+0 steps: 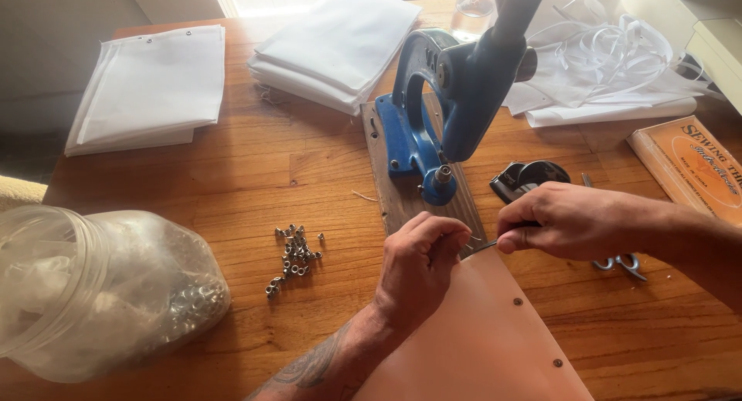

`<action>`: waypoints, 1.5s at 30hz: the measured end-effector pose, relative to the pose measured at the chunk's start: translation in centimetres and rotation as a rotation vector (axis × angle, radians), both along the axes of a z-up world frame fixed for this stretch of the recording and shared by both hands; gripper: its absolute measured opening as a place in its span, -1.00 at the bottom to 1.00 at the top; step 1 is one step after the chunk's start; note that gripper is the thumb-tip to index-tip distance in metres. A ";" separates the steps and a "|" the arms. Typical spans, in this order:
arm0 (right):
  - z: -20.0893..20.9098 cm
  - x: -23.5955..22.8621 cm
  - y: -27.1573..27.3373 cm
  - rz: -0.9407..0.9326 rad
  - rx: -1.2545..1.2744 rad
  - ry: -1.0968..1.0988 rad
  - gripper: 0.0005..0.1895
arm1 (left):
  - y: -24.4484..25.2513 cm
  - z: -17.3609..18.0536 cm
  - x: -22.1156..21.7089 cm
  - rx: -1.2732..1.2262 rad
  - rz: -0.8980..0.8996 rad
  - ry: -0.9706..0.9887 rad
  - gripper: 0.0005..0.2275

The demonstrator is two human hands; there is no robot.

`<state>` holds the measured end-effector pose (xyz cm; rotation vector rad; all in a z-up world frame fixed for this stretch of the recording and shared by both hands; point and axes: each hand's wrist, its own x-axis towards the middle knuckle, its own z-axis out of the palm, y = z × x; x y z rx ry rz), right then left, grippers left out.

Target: Trimming excess fabric and loose threads from the edges of a white fabric panel with pre-installed grommets using scissors.

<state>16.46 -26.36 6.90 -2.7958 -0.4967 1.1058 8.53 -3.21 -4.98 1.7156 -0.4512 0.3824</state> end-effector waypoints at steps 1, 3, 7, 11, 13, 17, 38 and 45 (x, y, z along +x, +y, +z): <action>0.3 -0.4 0.0 -0.001 0.001 -0.001 -0.67 | 0.0 0.2 0.0 0.001 -0.001 -0.001 -0.96; 1.0 -1.3 0.0 -0.172 0.071 0.044 -0.66 | 0.0 0.5 -0.1 -0.061 0.034 0.028 -0.96; -5.9 -3.9 -2.1 -0.455 0.576 0.092 -0.65 | 0.2 0.7 -0.1 -0.077 0.061 0.058 -0.94; -7.6 -7.8 -3.3 -0.458 0.737 -0.106 -0.52 | 2.0 3.4 -0.6 0.149 -0.013 0.099 -0.67; -8.1 -8.8 -5.6 -0.447 0.732 -0.181 -0.52 | 4.4 6.4 -1.8 0.352 -0.048 0.241 -0.57; -9.4 -11.1 -11.5 -0.779 0.870 -0.354 -0.79 | 9.2 10.7 -4.0 0.704 -0.047 0.459 -0.69; -17.8 -16.9 -19.5 -0.947 0.955 -0.545 -0.77 | 4.7 4.8 -4.7 0.107 -0.121 0.513 -0.89; -15.4 -15.4 -17.0 -0.808 0.325 -0.782 -0.59 | 4.2 2.2 -4.8 0.044 -0.013 0.480 -0.97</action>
